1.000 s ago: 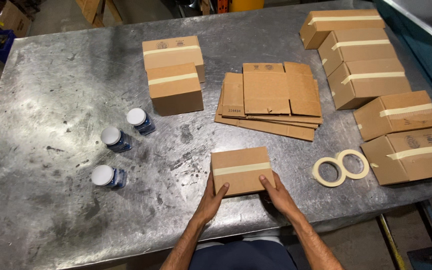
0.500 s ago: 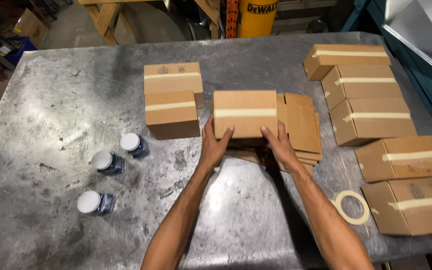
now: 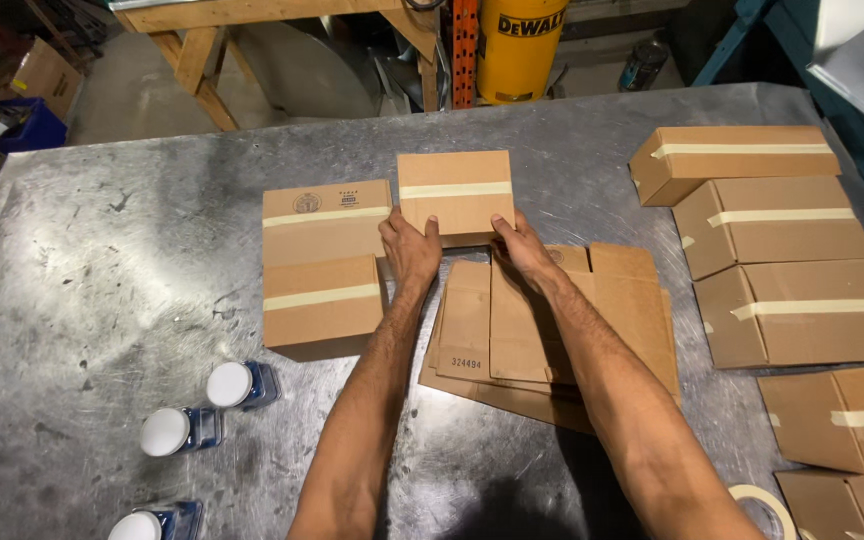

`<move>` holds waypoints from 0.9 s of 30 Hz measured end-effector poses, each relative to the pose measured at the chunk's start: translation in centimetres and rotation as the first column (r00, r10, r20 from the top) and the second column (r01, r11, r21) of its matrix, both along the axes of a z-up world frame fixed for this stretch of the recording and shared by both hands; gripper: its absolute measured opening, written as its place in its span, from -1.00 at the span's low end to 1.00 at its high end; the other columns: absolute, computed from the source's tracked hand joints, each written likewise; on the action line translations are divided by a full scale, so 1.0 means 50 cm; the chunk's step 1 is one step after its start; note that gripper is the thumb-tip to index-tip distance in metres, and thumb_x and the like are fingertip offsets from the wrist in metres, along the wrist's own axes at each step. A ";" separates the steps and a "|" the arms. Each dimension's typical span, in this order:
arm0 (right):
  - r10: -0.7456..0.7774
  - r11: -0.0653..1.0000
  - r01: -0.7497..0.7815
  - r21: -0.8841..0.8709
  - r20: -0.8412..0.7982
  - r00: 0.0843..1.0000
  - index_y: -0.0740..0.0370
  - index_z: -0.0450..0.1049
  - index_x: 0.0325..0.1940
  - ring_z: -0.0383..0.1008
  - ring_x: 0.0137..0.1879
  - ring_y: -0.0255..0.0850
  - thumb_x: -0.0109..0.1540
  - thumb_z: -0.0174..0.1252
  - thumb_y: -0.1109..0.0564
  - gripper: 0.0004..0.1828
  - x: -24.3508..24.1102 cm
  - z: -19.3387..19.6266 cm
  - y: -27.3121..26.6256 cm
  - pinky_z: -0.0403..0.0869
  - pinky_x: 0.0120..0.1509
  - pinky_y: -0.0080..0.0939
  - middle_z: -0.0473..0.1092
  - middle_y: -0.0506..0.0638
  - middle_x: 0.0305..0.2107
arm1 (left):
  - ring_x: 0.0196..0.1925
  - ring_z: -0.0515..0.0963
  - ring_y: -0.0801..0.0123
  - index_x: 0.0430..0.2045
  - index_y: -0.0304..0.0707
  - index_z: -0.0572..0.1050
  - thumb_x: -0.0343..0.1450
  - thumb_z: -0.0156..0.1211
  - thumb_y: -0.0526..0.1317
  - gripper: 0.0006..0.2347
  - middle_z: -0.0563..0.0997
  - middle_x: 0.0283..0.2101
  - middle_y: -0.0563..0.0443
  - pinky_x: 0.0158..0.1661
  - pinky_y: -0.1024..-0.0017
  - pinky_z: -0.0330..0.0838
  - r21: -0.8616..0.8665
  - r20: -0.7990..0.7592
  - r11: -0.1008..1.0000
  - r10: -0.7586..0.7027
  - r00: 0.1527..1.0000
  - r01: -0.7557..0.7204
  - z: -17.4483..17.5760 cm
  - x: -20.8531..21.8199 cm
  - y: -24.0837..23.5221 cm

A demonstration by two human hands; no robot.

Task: The person folds cardboard boxes, places a blue bottle inside each one, and seals the boxes with adhesive tape.

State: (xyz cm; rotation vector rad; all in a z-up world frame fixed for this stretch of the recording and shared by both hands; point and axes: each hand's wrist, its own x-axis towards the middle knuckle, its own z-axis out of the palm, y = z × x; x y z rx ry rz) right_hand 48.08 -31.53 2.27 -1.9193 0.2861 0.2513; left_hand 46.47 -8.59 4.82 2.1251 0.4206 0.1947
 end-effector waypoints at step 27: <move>-0.304 0.872 0.231 -0.431 -0.109 0.946 -0.02 0.33 0.63 0.39 0.53 0.12 0.26 0.40 -0.26 -0.11 -0.468 -0.068 -0.384 0.40 0.53 0.20 0.36 0.14 0.38 | 0.14 0.74 0.12 0.30 -0.19 0.49 0.36 0.47 -0.04 -0.41 0.72 0.02 -0.01 0.04 0.11 0.66 -0.318 -0.344 0.858 -0.502 0.794 0.404 -0.286 -0.291 -0.176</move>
